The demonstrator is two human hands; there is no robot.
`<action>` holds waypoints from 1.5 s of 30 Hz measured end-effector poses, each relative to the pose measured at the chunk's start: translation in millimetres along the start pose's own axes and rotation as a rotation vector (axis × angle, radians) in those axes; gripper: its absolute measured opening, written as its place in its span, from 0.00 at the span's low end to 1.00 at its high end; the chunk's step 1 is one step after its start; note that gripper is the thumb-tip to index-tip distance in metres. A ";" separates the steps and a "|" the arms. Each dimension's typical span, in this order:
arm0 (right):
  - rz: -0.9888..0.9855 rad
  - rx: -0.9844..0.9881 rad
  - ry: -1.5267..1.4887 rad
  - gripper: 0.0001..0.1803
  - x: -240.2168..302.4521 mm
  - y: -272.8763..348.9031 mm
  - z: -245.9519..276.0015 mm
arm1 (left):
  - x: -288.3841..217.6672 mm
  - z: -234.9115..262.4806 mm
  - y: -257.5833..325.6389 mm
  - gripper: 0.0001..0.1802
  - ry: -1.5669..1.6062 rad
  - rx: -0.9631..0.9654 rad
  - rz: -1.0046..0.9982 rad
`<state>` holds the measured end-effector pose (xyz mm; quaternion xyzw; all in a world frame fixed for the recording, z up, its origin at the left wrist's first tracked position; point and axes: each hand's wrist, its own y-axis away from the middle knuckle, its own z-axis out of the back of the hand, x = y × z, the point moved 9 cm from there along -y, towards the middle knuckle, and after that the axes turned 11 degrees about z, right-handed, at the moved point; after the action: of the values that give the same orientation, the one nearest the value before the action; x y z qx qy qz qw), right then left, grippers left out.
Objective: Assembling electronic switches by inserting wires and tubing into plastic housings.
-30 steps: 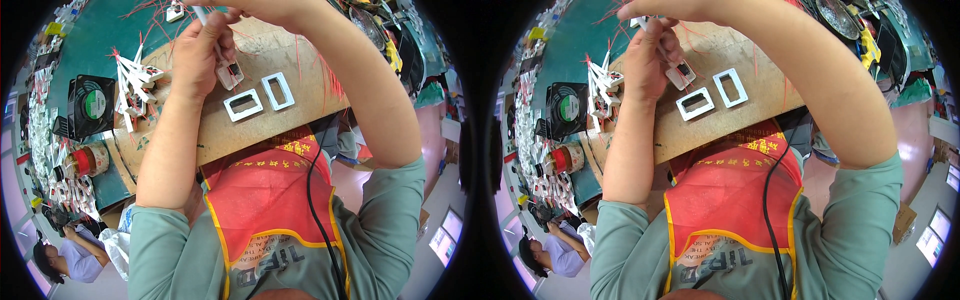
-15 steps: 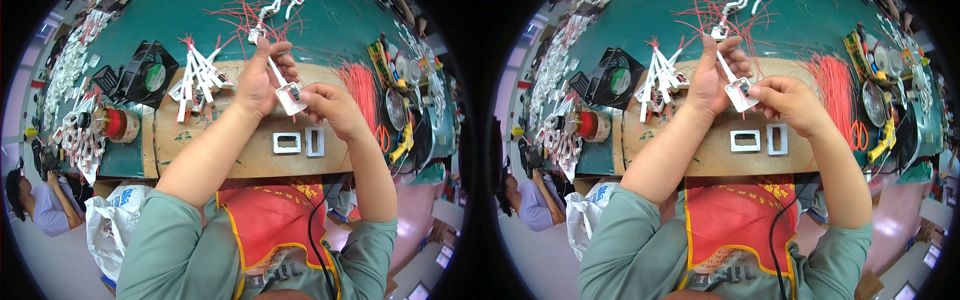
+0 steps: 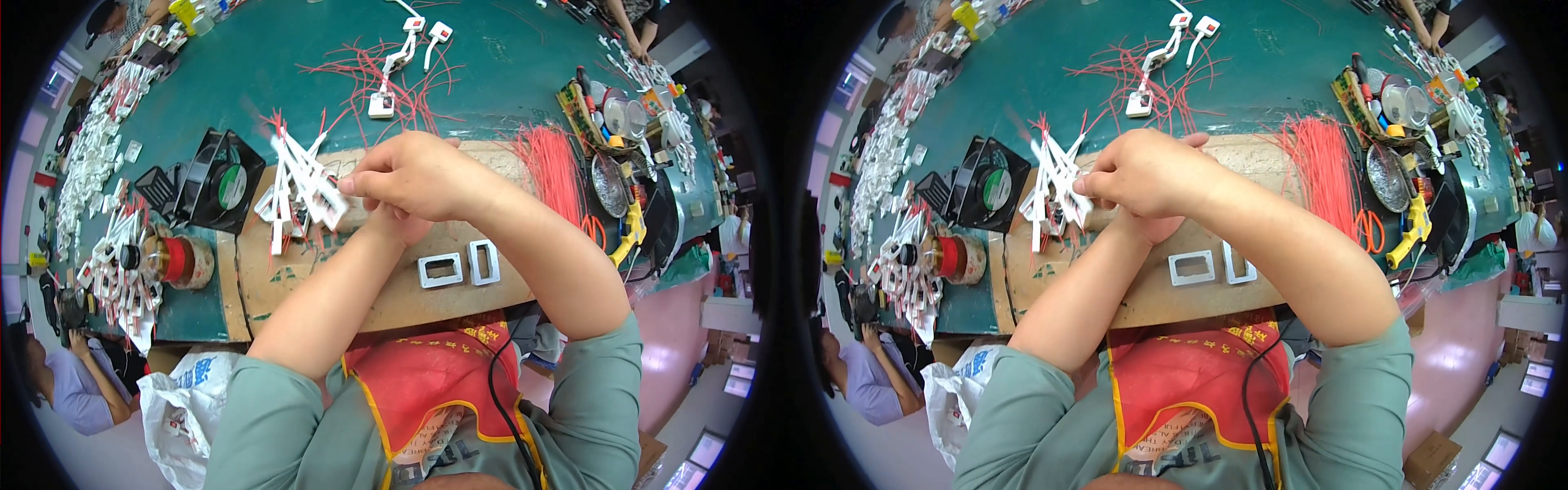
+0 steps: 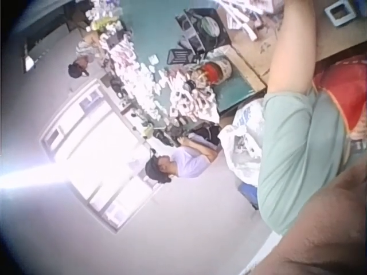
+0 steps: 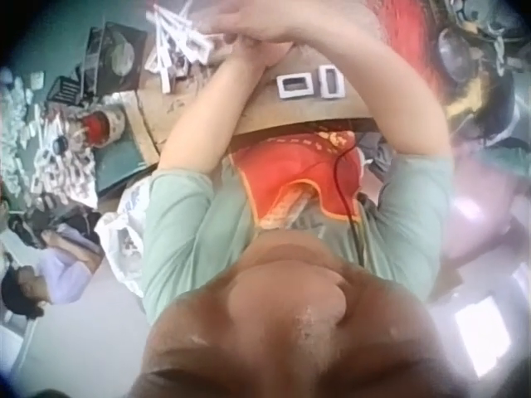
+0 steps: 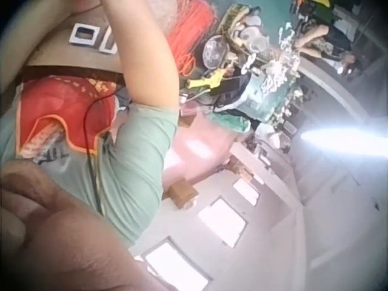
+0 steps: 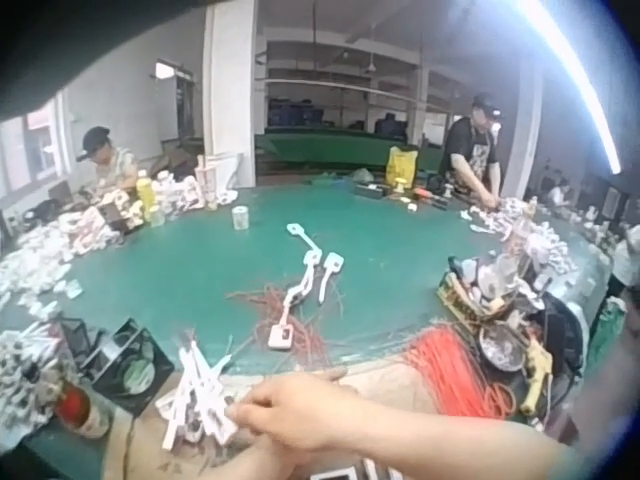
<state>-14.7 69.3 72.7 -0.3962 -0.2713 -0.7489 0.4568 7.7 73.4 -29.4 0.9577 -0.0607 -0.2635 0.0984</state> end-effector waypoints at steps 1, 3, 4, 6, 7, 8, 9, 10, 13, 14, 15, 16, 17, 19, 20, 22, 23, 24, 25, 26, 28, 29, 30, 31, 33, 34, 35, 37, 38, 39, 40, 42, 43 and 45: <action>0.037 0.013 0.072 0.14 6.4 -4.2 3.8 | 2.3 9.7 -3.0 0.30 0.109 -0.064 -0.023; 0.084 -0.119 0.083 0.14 -11.4 -22.2 33.5 | 9.8 -2.7 0.1 0.28 -0.181 0.084 0.199; -0.037 -0.187 0.155 0.14 -26.7 -27.2 59.0 | 8.8 -9.7 3.1 0.24 -0.195 0.029 0.200; -0.080 -0.354 0.225 0.14 -72.2 -45.6 102.1 | 12.3 -20.3 7.0 0.17 -0.242 0.068 0.201; -0.126 -0.420 0.253 0.14 -95.7 -51.0 119.9 | 14.0 -22.2 8.0 0.15 -0.275 0.064 0.206; -0.202 -0.452 0.316 0.16 -119.3 -53.6 137.5 | 16.0 -25.8 7.5 0.15 -0.272 0.077 0.205; -0.198 -0.448 0.321 0.16 -127.4 -62.6 138.8 | 17.6 -24.1 7.4 0.15 -0.313 0.063 0.222; -0.260 -0.471 0.451 0.17 -131.7 -65.4 144.4 | 18.8 -22.9 8.2 0.16 -0.355 0.051 0.240; -0.367 -0.471 0.584 0.21 -147.5 -78.1 147.4 | 16.1 -21.3 9.3 0.15 -0.372 0.039 0.236; -0.417 -0.454 0.649 0.22 -153.8 -82.5 146.2 | 16.4 -20.5 9.1 0.15 -0.373 0.031 0.239; -0.468 -0.438 0.713 0.23 -160.0 -84.1 147.8 | 16.5 -21.9 8.7 0.15 -0.376 0.037 0.239; -0.449 -0.447 0.691 0.21 -163.4 -85.9 146.4 | 16.2 -20.6 9.5 0.14 -0.351 0.031 0.237; -0.450 -0.449 0.692 0.21 -166.6 -88.0 149.5 | 15.4 -20.0 9.2 0.14 -0.326 0.026 0.235; -0.469 -0.446 0.699 0.19 -170.6 -89.7 157.6 | 14.4 -20.4 8.5 0.14 -0.330 0.033 0.244; -0.453 -0.518 0.691 0.18 -167.7 -85.7 165.8 | 15.1 -20.4 8.6 0.14 -0.334 0.038 0.251; -0.381 -0.649 0.662 0.18 -155.6 -74.6 185.5 | 15.1 -20.0 7.8 0.15 -0.335 0.039 0.245; -0.320 -0.704 0.643 0.18 -142.4 -67.2 191.9 | 14.6 -19.1 8.5 0.15 -0.340 0.041 0.240; -0.290 -0.738 0.578 0.18 -133.1 -58.7 198.5 | 13.7 -18.0 10.2 0.15 -0.338 0.038 0.240; -0.269 -0.780 0.519 0.19 -126.3 -44.0 207.9 | 13.7 -18.4 9.8 0.15 -0.349 0.031 0.237; -0.271 -0.784 0.523 0.19 -125.1 -31.6 215.7 | 12.2 -18.9 9.7 0.15 -0.362 0.022 0.228; -0.130 -0.888 0.415 0.18 -113.8 -1.6 230.6 | 11.8 -20.6 9.0 0.15 -0.359 0.029 0.208; -0.133 -0.889 0.415 0.18 -106.5 9.8 230.6 | 9.2 -19.1 8.8 0.14 -0.353 0.023 0.181; -0.130 -0.874 0.295 0.17 -104.3 21.1 228.1 | 8.9 -18.3 8.9 0.14 -0.353 0.026 0.185; -0.133 -0.864 0.178 0.17 -102.0 36.4 226.8 | 5.0 -17.7 9.5 0.14 -0.370 0.004 0.133; -0.147 -0.860 0.158 0.15 -93.3 65.0 228.3 | 3.7 -18.0 8.7 0.13 -0.389 -0.007 0.095; -0.089 -0.842 0.140 0.15 -79.1 76.1 223.4 | -7.9 -15.3 11.1 0.12 -0.468 -0.078 -0.036; -0.030 -0.822 0.120 0.14 -65.1 85.7 218.0 | -20.1 -12.8 15.0 0.11 -0.546 -0.151 -0.170; -0.088 -0.801 0.141 0.13 -55.8 106.8 210.5 | -29.9 -12.2 17.1 0.13 -0.596 -0.201 -0.249; -0.048 -0.767 0.070 0.13 -54.2 112.5 204.8 | -39.9 -17.0 21.9 0.15 -0.611 -0.209 -0.352; -0.007 -0.733 -0.002 0.13 -52.4 116.9 198.9 | -49.0 -19.7 27.1 0.17 -0.625 -0.220 -0.454; -0.023 -0.742 -0.006 0.13 -51.5 125.9 195.8 | -48.2 -19.8 25.5 0.19 -0.662 -0.205 -0.443; -0.024 -0.649 -0.086 0.12 -51.1 131.1 179.2 | -44.0 -20.5 21.0 0.20 -0.695 -0.188 -0.376; -0.033 -0.657 -0.091 0.12 -54.7 135.2 177.0 | -41.5 -22.3 17.4 0.20 -0.727 -0.173 -0.329; 0.010 -0.625 -0.087 0.12 -57.0 138.4 172.0 | -30.9 -18.0 10.6 0.23 -0.641 -0.152 -0.212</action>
<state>184.5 167.9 123.6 -0.5502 -0.0452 -0.7762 0.3046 -10.1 71.1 3.2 0.8172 0.0312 -0.5634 0.1175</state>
